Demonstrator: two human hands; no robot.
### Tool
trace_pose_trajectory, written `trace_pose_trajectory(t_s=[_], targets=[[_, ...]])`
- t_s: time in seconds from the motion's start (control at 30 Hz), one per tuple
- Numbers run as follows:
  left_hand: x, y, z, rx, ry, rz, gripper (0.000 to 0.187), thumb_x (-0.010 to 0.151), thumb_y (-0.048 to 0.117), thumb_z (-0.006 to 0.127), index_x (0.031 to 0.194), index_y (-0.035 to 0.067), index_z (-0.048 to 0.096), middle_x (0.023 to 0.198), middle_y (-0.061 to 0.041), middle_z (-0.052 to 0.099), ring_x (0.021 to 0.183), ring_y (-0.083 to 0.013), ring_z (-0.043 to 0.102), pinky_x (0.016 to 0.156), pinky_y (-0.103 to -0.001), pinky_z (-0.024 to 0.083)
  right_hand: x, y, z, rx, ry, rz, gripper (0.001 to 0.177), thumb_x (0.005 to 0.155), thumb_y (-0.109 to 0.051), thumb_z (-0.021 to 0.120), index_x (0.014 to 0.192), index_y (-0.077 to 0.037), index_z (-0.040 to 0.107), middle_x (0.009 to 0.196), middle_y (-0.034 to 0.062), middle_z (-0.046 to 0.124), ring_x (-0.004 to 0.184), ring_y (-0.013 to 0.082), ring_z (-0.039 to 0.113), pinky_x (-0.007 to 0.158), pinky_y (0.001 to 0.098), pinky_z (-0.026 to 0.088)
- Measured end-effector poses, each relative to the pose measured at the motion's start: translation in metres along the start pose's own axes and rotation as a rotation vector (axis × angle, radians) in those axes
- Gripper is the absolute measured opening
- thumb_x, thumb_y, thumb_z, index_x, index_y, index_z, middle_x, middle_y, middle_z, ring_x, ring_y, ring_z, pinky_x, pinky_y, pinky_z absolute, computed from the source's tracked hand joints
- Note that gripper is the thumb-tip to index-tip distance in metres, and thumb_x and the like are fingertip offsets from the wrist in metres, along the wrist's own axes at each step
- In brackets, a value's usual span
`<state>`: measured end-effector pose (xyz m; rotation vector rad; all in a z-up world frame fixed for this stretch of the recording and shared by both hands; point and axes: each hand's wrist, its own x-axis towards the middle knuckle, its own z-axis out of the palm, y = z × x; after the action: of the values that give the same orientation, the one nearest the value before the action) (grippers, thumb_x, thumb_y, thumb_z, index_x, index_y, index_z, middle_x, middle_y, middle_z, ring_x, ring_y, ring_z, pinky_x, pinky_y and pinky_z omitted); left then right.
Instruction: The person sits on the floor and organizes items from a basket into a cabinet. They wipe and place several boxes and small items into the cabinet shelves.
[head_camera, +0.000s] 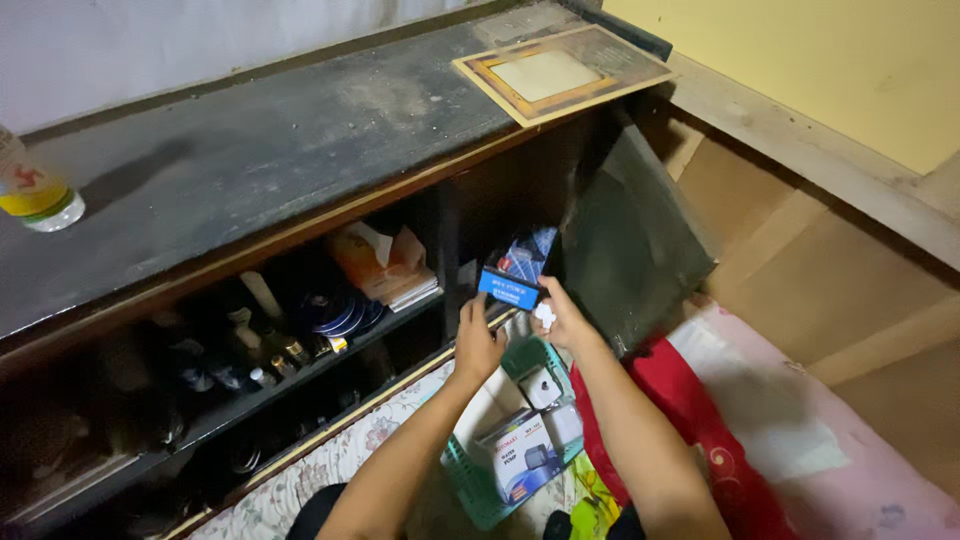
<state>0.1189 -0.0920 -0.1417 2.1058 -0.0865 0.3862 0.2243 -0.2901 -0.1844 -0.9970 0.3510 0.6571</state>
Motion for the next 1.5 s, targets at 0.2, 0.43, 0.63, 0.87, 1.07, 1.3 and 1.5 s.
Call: trace_pose_trajectory(t_s=[0.2, 0.43, 0.63, 0.87, 1.07, 1.3, 1.5], targets=[[0.025, -0.045, 0.026, 0.110, -0.022, -0.070, 0.072, 0.080, 0.012, 0.074, 0.145, 0.004, 0.045, 0.147, -0.024, 0.045, 0.133, -0.0438, 0.048, 0.111, -0.045, 0.041, 0.044, -0.015, 0.021, 0.111, 0.148, 0.038, 0.061, 0.078, -0.068, 0.067, 0.073, -0.008, 0.054, 0.060, 0.0058, 0.055, 0.043, 0.0149, 0.043, 0.037, 0.0259, 0.029], [0.049, -0.069, 0.040, 0.067, -0.067, -0.147, 0.055, 0.081, 0.020, 0.074, 0.132, 0.004, 0.062, 0.138, -0.021, 0.058, 0.130, -0.0385, 0.054, 0.111, -0.042, 0.042, 0.092, -0.028, 0.007, -0.080, 0.158, -0.135, 0.046, 0.079, -0.058, 0.073, 0.078, -0.015, 0.057, 0.064, 0.0031, 0.050, 0.045, 0.0147, 0.046, 0.038, 0.0280, 0.031], [0.052, -0.073, 0.036, 0.097, -0.157, -0.233, 0.048, 0.082, 0.024, 0.074, 0.127, 0.008, 0.068, 0.132, -0.021, 0.063, 0.125, -0.0379, 0.059, 0.109, -0.043, 0.045, 0.109, -0.038, -0.015, -0.666, 0.404, -0.704, 0.048, 0.087, -0.052, 0.070, 0.103, -0.007, 0.073, 0.091, 0.0041, 0.072, 0.073, 0.0120, 0.065, 0.060, 0.0277, 0.051], [0.047, -0.078, 0.037, 0.086, -0.210, -0.247, 0.050, 0.079, 0.023, 0.075, 0.125, 0.007, 0.068, 0.127, -0.022, 0.064, 0.121, -0.0393, 0.061, 0.106, -0.043, 0.047, 0.111, -0.017, -0.030, -0.423, 0.605, -0.318, 0.042, 0.083, -0.047, 0.068, 0.103, -0.010, 0.066, 0.077, 0.0069, 0.061, 0.057, 0.0197, 0.055, 0.047, 0.0364, 0.043], [0.043, -0.084, 0.038, 0.133, -0.329, -0.264, 0.041, 0.082, 0.026, 0.070, 0.121, 0.011, 0.073, 0.120, -0.022, 0.070, 0.114, -0.0389, 0.066, 0.101, -0.045, 0.051, 0.123, -0.008, -0.034, -0.173, 0.464, -0.270, 0.032, 0.091, -0.046, 0.068, 0.090, -0.015, 0.062, 0.069, -0.0003, 0.052, 0.053, 0.0145, 0.046, 0.043, 0.0305, 0.034], [0.050, -0.101, 0.035, 0.173, -0.370, -0.206, 0.033, 0.088, 0.027, 0.066, 0.115, 0.009, 0.075, 0.115, -0.021, 0.075, 0.111, -0.0378, 0.070, 0.099, -0.045, 0.054, 0.146, 0.004, -0.024, -0.141, 0.518, -0.135, 0.037, 0.097, -0.047, 0.063, 0.102, -0.011, 0.061, 0.084, 0.0045, 0.058, 0.059, 0.0166, 0.052, 0.048, 0.0306, 0.042], [0.057, -0.106, 0.036, 0.139, -0.316, -0.357, 0.040, 0.088, 0.029, 0.068, 0.124, 0.011, 0.068, 0.120, -0.019, 0.072, 0.115, -0.0374, 0.068, 0.099, -0.045, 0.053, 0.165, 0.021, -0.024, -0.044, 0.421, -0.408, 0.027, 0.101, -0.031, 0.057, 0.123, -0.015, 0.057, 0.099, 0.0042, 0.061, 0.072, 0.0176, 0.056, 0.062, 0.0327, 0.052]])
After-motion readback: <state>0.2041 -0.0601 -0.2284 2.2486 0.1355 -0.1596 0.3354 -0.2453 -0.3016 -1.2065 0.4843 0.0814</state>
